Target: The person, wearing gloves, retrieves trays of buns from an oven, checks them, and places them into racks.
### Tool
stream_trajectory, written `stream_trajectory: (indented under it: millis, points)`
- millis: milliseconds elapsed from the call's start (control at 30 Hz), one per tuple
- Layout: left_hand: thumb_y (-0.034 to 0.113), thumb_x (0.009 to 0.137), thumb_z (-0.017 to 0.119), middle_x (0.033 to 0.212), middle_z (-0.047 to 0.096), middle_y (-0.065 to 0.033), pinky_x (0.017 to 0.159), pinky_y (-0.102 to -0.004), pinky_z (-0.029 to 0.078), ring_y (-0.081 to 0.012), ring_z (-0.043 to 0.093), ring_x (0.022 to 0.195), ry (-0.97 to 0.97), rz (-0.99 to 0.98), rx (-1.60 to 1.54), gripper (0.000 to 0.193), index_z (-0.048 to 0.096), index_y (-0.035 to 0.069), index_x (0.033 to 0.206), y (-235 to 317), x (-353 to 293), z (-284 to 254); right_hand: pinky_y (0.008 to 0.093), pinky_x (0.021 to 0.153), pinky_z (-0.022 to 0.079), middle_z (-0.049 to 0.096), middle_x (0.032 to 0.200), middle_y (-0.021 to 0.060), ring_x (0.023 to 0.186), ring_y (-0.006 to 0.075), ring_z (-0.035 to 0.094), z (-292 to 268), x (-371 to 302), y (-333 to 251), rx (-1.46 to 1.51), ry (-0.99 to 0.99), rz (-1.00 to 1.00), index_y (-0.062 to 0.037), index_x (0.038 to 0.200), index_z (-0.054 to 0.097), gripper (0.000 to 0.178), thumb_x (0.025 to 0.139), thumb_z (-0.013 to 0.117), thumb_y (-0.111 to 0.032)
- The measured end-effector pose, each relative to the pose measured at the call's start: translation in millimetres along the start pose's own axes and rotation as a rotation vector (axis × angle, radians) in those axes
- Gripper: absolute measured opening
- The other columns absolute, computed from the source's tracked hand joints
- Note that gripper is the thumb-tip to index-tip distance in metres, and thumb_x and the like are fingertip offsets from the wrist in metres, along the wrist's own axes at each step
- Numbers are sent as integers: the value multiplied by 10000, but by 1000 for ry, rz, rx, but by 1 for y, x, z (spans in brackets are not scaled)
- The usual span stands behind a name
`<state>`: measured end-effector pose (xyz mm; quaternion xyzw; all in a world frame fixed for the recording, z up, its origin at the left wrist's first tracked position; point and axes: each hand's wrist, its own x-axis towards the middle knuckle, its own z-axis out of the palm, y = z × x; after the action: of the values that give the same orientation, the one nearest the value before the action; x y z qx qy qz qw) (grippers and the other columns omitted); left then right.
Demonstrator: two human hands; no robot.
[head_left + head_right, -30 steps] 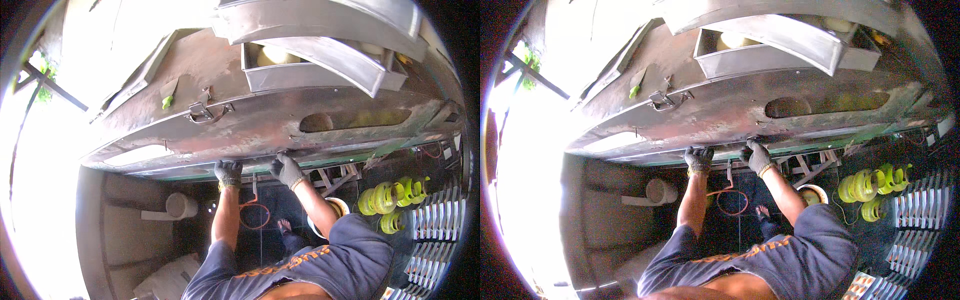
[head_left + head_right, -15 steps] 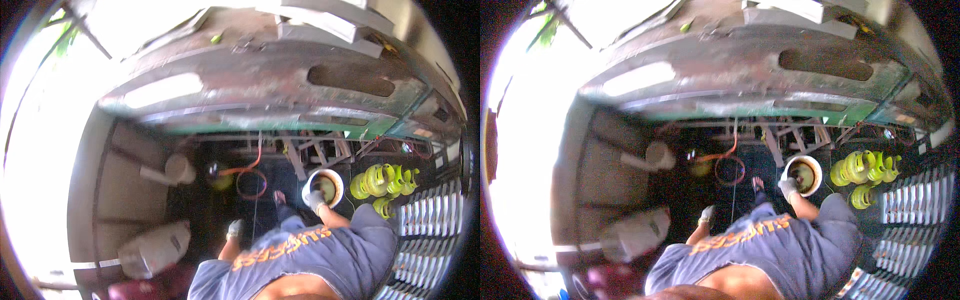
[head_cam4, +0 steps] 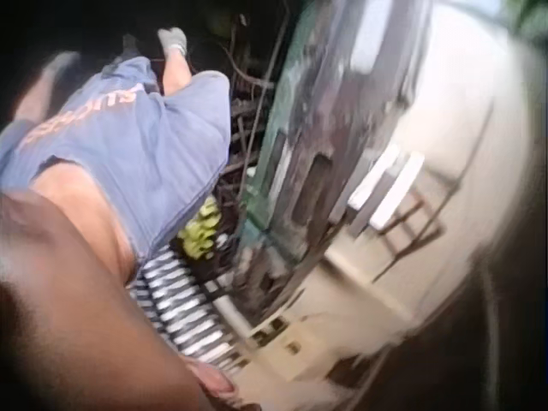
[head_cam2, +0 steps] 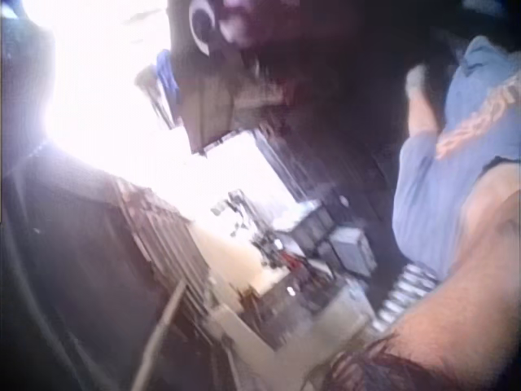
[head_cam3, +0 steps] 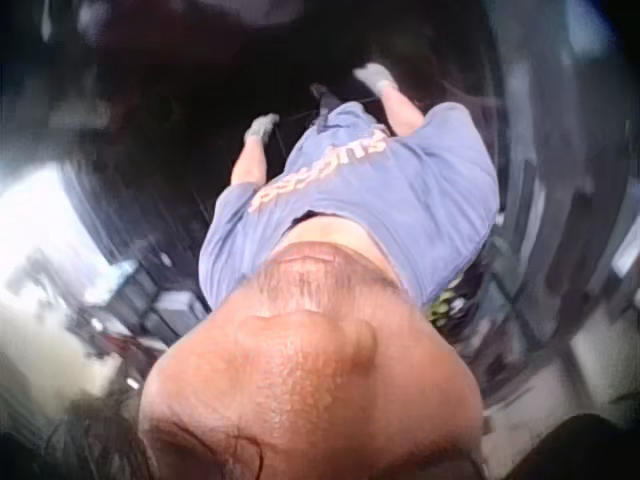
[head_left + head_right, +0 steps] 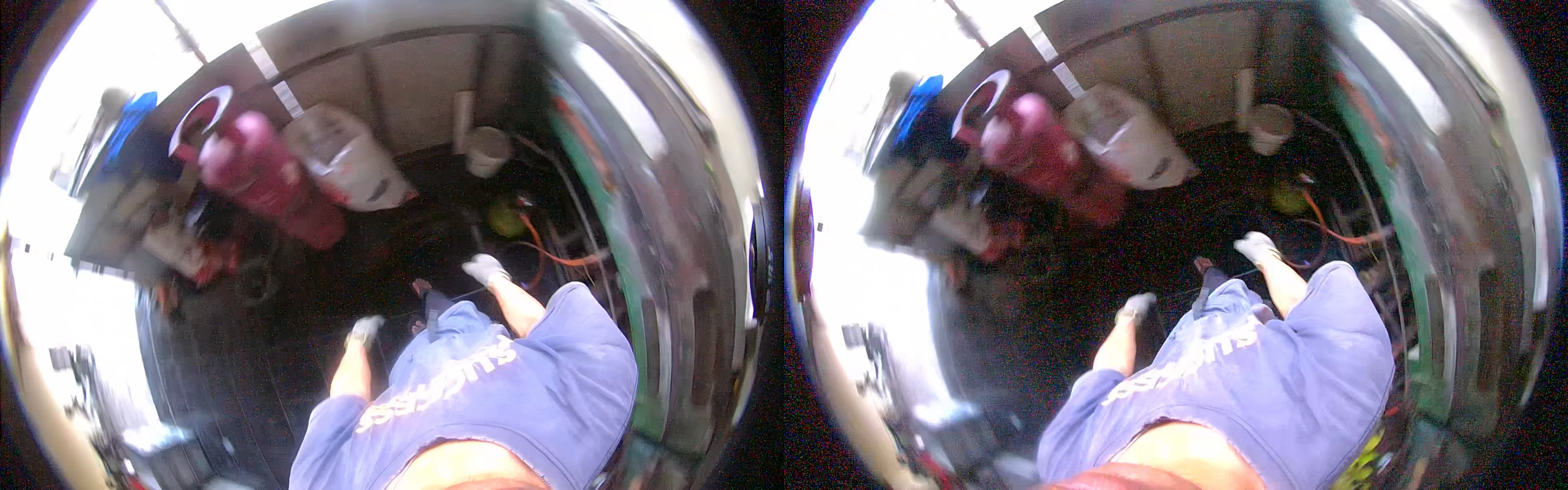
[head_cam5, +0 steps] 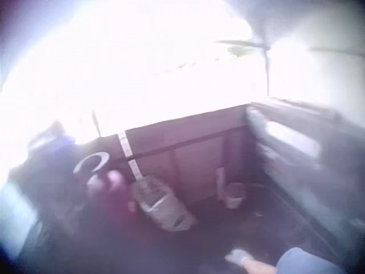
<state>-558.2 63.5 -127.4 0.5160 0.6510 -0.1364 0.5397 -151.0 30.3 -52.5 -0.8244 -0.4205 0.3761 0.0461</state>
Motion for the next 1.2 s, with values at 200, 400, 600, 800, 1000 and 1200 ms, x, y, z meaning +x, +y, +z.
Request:
stream_trajectory:
  millis: [200,400,600,800,1000,1200]
  points:
    - [395,832,612,1385,550,-236,1093,-396,392,-356,516,1308,674,110,-376,694,511,-18,1381,-13,-50,-172,403,945,514,674,1247,107,1127,302,652,101,74,56,-775,-709,-160,-110,1119,730,411,850,593,-388]
    - [449,832,561,1360,557,-253,1082,-433,393,-404,511,1291,906,-358,-604,664,570,-2,1320,-189,-88,-235,409,906,524,707,1185,61,1079,269,676,155,154,-166,-1085,-831,-368,-146,1129,735,397,846,636,-407]
    - [407,899,465,1296,581,-280,1017,-493,422,-459,524,1242,644,-590,-710,529,656,13,1198,-301,-54,-37,395,877,523,710,1142,168,1061,319,679,276,184,-529,-1078,-636,-883,-75,1097,738,503,787,654,-463]
    - [389,951,435,1312,588,-241,1012,-503,457,-394,573,1217,284,-840,-1117,472,674,66,1198,-258,-56,73,388,807,525,716,1016,141,930,272,680,412,44,-780,-677,-906,-941,-29,995,726,260,853,627,-223]
    - [379,958,443,1279,613,-232,999,-497,469,-382,590,1197,375,-968,-1410,459,682,48,1168,-370,-63,-2,369,757,524,705,968,97,858,223,656,548,-56,-887,-622,-967,-1142,-39,1165,660,390,873,674,-297]
    - [384,941,481,1188,666,-224,958,-481,487,-379,623,1146,683,-665,-699,454,695,26,1120,-594,-99,-136,394,886,509,705,1109,184,1072,313,657,622,-53,-866,-1000,-1149,-1164,-60,1185,685,571,846,643,-518]
